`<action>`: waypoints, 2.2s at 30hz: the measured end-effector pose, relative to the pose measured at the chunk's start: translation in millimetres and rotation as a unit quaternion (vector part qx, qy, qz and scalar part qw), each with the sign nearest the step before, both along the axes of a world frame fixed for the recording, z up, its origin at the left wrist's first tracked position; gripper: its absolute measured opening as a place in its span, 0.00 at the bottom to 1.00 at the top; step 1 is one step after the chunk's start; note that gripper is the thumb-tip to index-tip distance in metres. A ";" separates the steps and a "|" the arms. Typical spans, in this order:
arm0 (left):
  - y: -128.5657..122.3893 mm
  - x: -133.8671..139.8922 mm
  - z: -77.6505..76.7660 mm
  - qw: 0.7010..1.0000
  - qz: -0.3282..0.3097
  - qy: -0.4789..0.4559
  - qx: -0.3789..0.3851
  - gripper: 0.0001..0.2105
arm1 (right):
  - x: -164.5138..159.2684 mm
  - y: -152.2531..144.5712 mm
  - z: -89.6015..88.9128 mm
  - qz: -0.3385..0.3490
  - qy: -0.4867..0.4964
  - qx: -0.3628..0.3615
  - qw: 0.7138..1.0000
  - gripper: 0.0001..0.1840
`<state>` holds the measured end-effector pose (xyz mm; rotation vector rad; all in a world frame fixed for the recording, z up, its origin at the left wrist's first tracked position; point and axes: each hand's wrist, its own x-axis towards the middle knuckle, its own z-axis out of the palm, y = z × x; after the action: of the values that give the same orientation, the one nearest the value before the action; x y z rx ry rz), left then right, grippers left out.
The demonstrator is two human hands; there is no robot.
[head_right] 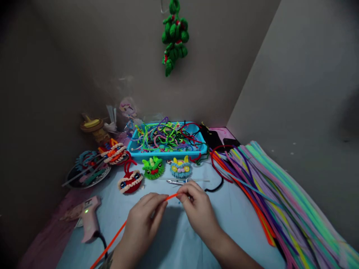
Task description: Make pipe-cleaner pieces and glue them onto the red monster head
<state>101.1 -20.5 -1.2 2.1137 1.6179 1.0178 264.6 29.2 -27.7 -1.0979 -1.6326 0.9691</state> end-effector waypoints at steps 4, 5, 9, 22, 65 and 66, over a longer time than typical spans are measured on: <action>0.3 5.1 -1.6 0.992 -0.029 -0.126 -0.012 0.08 | -8.1 -2.4 1.8 -0.001 0.260 -0.172 0.950 0.11; 0.4 6.6 -3.1 0.991 -0.034 -0.132 -0.016 0.08 | -10.5 -3.5 1.3 0.010 0.317 -0.217 0.923 0.13; 0.7 11.3 -9.5 0.991 -0.049 -0.121 -0.037 0.08 | -16.7 -6.2 -1.2 0.063 0.444 -0.329 0.831 0.17; 5.6 -1.6 -17.6 0.996 -0.008 -0.068 0.055 0.05 | -6.2 -7.3 3.2 0.028 0.081 -0.045 0.995 0.02; 3.8 1.1 -17.2 0.998 0.003 -0.040 -0.043 0.07 | 0.8 -2.0 -1.1 0.051 -0.174 0.229 0.956 0.09; 4.0 1.4 -15.8 0.996 0.001 -0.063 -0.056 0.08 | 0.2 -2.0 -0.8 0.045 -0.159 0.218 0.962 0.09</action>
<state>102.4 -16.5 -16.9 1.9350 1.5793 1.0138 264.9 27.3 -28.5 -0.9084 -2.0502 0.4619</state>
